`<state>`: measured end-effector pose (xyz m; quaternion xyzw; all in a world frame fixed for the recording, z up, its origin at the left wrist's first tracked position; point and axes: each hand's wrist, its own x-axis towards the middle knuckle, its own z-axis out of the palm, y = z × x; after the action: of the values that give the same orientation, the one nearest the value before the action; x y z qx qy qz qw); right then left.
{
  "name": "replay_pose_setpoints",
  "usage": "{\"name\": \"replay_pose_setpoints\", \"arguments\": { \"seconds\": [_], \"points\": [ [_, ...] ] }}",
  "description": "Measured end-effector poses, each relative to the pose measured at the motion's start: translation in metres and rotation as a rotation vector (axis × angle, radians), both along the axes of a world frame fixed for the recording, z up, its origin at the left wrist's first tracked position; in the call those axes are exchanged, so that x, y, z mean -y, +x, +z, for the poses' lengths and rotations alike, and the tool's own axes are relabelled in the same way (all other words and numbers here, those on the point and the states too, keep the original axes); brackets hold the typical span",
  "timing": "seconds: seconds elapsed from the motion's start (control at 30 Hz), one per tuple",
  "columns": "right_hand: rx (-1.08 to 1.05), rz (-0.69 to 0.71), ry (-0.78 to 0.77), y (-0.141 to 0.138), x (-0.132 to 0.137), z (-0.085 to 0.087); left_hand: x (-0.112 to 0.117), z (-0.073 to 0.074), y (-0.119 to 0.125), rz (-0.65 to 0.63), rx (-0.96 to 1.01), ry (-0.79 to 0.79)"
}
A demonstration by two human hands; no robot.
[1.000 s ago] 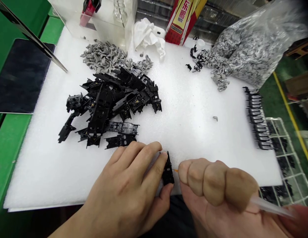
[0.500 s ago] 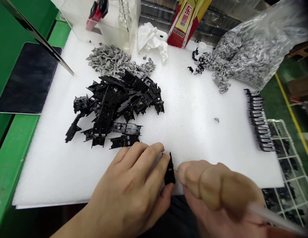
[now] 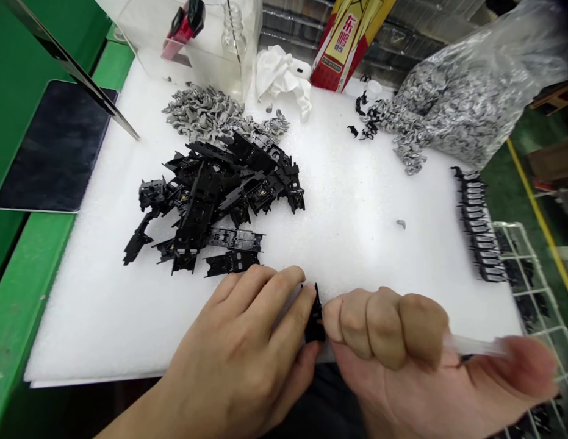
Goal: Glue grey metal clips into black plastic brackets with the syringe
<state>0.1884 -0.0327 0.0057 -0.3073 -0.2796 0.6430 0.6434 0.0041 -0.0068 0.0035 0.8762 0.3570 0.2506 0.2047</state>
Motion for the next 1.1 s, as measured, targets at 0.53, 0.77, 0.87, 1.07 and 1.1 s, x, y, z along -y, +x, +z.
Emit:
{"name": "replay_pose_setpoints", "arguments": {
  "seconds": [0.53,0.77,0.87,1.07,1.1],
  "points": [
    [-0.048,0.043,-0.092,0.0013,-0.0021,0.0044,0.0011,-0.0031,-0.0001,-0.012,-0.026,0.006],
    [-0.04,0.011,-0.092,-0.0005,-0.0007,0.0054,0.0008,-0.0016,-0.0007,-0.011,-0.031,0.014],
    [-0.058,-0.007,-0.093,-0.0007,0.0007,0.0044,0.0011,-0.0018,-0.0005,-0.009,-0.027,0.012],
    [-0.058,-0.006,-0.097,-0.0004,0.0,0.0045,0.0012,-0.0018,-0.0005,-0.004,-0.023,0.012],
    [-0.053,-0.004,-0.096,-0.0006,-0.0007,0.0054,0.0013,-0.0016,-0.0005,-0.002,-0.025,0.011]
  ]
}}
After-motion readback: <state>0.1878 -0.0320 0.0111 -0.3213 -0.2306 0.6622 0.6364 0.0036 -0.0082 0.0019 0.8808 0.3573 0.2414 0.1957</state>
